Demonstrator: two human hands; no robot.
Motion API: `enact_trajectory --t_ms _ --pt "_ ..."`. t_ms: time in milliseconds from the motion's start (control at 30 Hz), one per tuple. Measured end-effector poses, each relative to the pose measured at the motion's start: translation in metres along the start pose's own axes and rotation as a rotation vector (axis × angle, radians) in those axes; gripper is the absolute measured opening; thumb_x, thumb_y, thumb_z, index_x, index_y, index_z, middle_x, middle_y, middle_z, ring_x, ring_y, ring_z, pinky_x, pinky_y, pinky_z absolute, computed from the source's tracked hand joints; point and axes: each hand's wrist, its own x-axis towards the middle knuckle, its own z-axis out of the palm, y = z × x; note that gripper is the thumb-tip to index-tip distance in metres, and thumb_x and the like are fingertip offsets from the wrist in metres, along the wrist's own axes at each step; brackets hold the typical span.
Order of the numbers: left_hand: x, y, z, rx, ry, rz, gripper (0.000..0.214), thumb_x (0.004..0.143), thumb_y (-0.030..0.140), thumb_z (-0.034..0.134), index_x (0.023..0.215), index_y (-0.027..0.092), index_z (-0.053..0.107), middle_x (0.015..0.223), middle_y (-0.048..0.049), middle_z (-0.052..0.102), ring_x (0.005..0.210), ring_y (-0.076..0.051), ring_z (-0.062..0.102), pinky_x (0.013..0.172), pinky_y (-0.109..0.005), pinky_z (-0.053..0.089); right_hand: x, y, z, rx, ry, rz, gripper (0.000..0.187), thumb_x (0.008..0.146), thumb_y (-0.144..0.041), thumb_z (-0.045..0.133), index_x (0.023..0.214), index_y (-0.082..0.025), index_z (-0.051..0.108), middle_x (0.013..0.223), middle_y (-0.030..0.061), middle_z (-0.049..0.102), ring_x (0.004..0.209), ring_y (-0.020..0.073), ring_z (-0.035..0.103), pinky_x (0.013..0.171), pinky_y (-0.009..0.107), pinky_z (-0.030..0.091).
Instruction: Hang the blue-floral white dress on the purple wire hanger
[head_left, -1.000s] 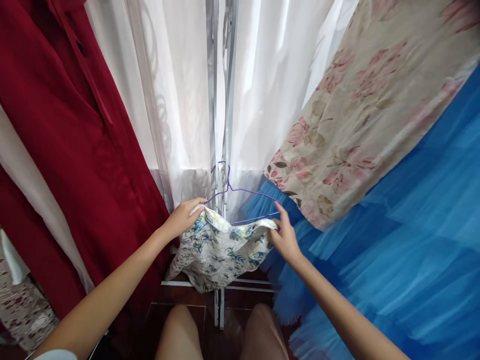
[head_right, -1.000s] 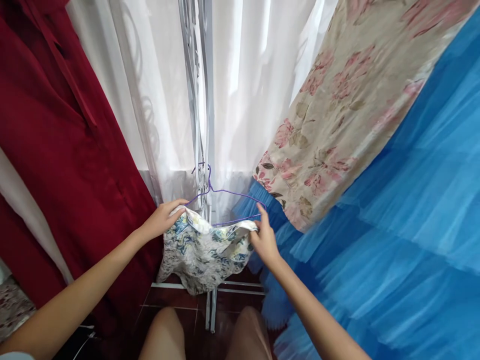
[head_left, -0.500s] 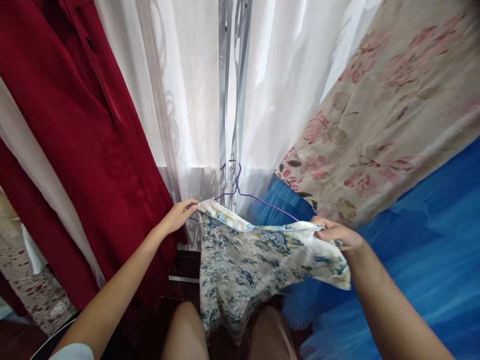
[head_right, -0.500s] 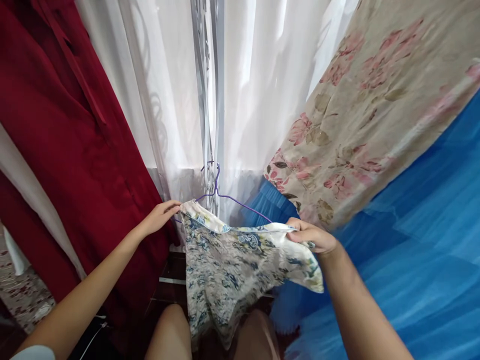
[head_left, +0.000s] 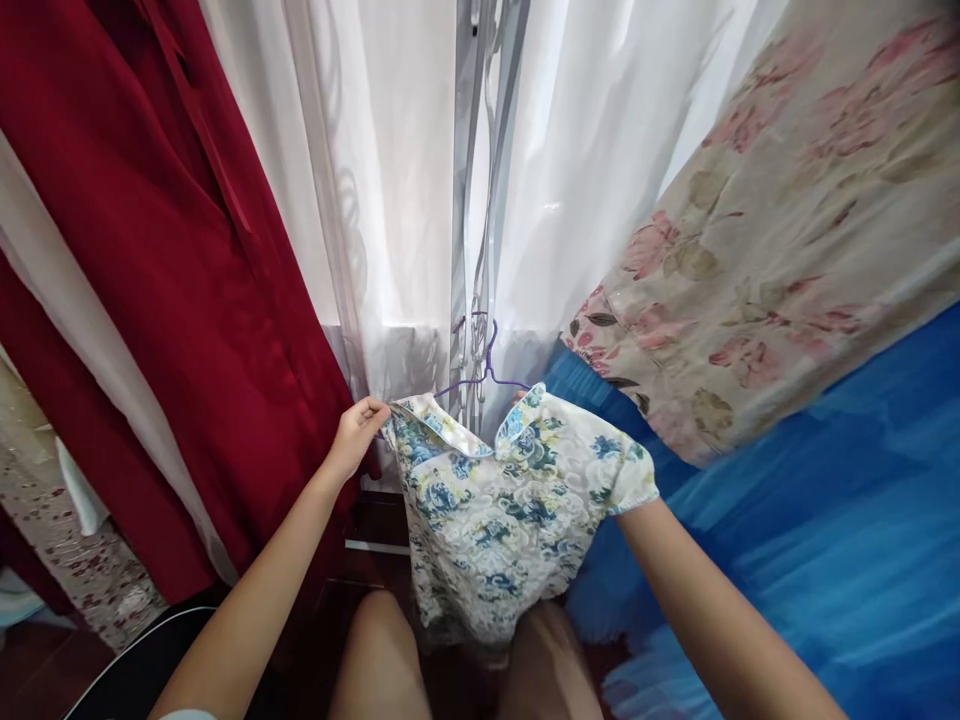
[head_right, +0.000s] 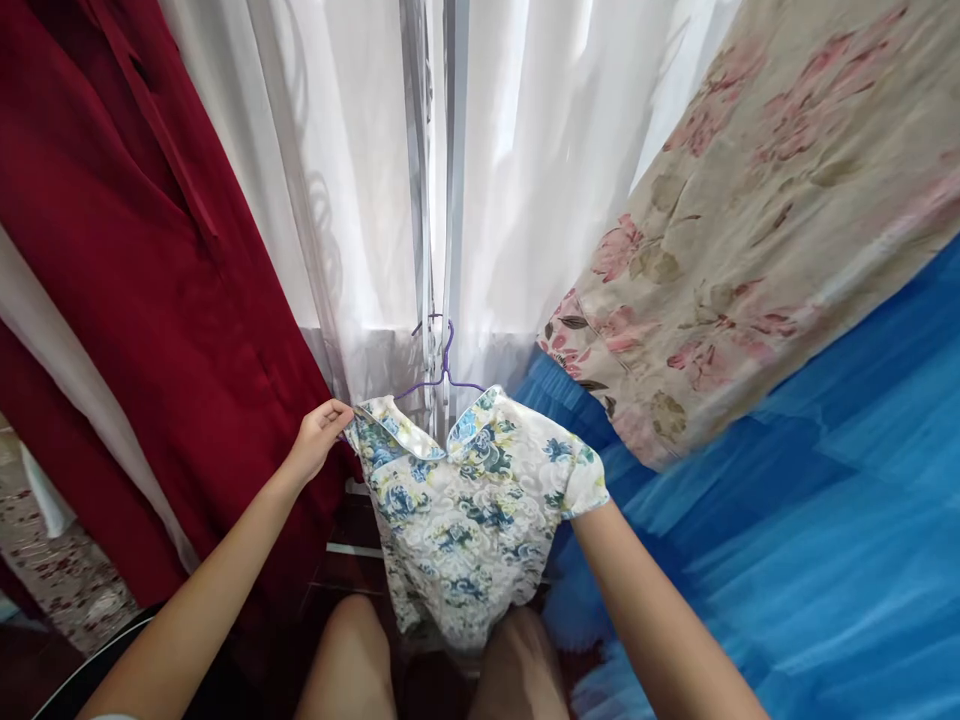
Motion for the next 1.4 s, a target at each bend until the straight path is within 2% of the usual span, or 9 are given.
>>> enact_trajectory --t_ms 133,267,500,633,733,867,967,1100,1400 --pt "-0.008 -0.017 -0.016 -0.03 0.14 -0.013 0.03 0.081 0.047 0.063 0.084 0.019 0.052 0.078 0.0003 0.059 0.069 -0.013 0.056 0.065 -0.024 0.047 -0.019 0.005 -0.028 0.299 -0.019 -0.012 0.071 0.086 -0.074 0.036 0.133 -0.026 0.058 0.141 0.0083 0.057 0.127 0.0337 0.055 0.1 0.048 0.048" --pt "-0.005 -0.021 -0.024 0.063 0.193 0.013 0.015 0.08 0.032 0.058 0.08 0.019 0.051 0.071 0.0033 0.052 0.065 -0.011 0.051 0.064 -0.022 0.042 -0.043 0.003 -0.041 0.22 -0.085 0.066 0.061 0.084 -0.062 0.055 0.131 -0.024 0.06 0.13 0.011 0.064 0.109 0.0336 0.065 0.083 0.04 0.055" --pt "0.025 0.011 -0.008 0.317 0.016 0.152 0.026 0.077 0.018 0.058 0.102 0.021 0.063 0.107 -0.0026 0.065 0.104 -0.021 0.057 0.091 -0.03 0.042 -0.05 -0.011 -0.003 -0.053 0.003 -0.108 0.045 0.092 -0.047 0.058 0.129 -0.022 0.061 0.11 0.0062 0.071 0.093 0.0233 0.065 0.076 0.029 0.05" --pt "0.035 0.047 0.022 0.46 -0.357 0.227 0.03 0.089 0.024 0.046 0.112 0.021 0.065 0.113 -0.0041 0.066 0.111 -0.022 0.058 0.099 -0.033 0.041 -0.047 -0.011 0.0 -0.101 0.035 -0.17 0.044 0.093 -0.05 0.056 0.126 -0.022 0.063 0.111 0.0051 0.071 0.096 0.0234 0.063 0.079 0.029 0.049" --pt "0.039 0.071 0.052 0.452 -0.47 0.286 0.035 0.09 0.023 0.047 0.122 0.023 0.061 0.118 -0.0047 0.063 0.113 -0.021 0.057 0.099 -0.032 0.042 -0.046 -0.01 -0.005 -0.096 0.018 -0.172 0.043 0.093 -0.05 0.056 0.125 -0.023 0.064 0.111 0.0046 0.07 0.098 0.0241 0.062 0.082 0.03 0.049" --pt "0.045 0.082 0.075 0.404 -0.438 0.272 0.034 0.089 0.03 0.053 0.122 0.021 0.055 0.101 -0.0042 0.062 0.086 -0.016 0.06 0.079 -0.027 0.047 -0.046 -0.01 -0.01 -0.082 0.007 -0.175 0.04 0.092 -0.048 0.057 0.122 -0.023 0.066 0.108 0.0041 0.071 0.098 0.024 0.062 0.083 0.03 0.048" --pt "0.045 0.075 0.074 0.507 -0.382 0.273 0.028 0.092 0.043 0.052 0.096 0.018 0.062 0.082 -0.0008 0.061 0.076 -0.015 0.057 0.072 -0.025 0.043 -0.047 -0.007 -0.011 -0.05 0.05 -0.177 0.037 0.091 -0.047 0.059 0.116 -0.021 0.069 0.099 0.0039 0.071 0.089 0.0209 0.062 0.076 0.027 0.047" --pt "0.039 0.071 0.066 0.786 -0.213 0.323 0.047 0.091 0.056 0.049 0.065 0.017 0.056 0.055 0.0036 0.041 0.057 -0.012 0.041 0.058 -0.024 0.031 -0.047 -0.004 -0.009 0.118 0.114 -0.126 0.032 0.088 -0.045 0.065 0.104 -0.018 0.071 0.078 0.002 0.068 0.067 0.0143 0.058 0.06 0.023 0.043" --pt "0.039 0.125 0.097 1.065 -0.117 0.476 0.048 0.091 0.06 0.048 0.069 0.02 0.062 0.062 -0.0013 0.055 0.059 -0.017 0.049 0.058 -0.028 0.028 -0.055 -0.001 -0.016 0.455 0.183 -0.008 0.023 0.081 -0.04 0.074 0.085 -0.017 0.069 0.07 0.0021 0.067 0.057 0.0134 0.06 0.054 0.022 0.047"
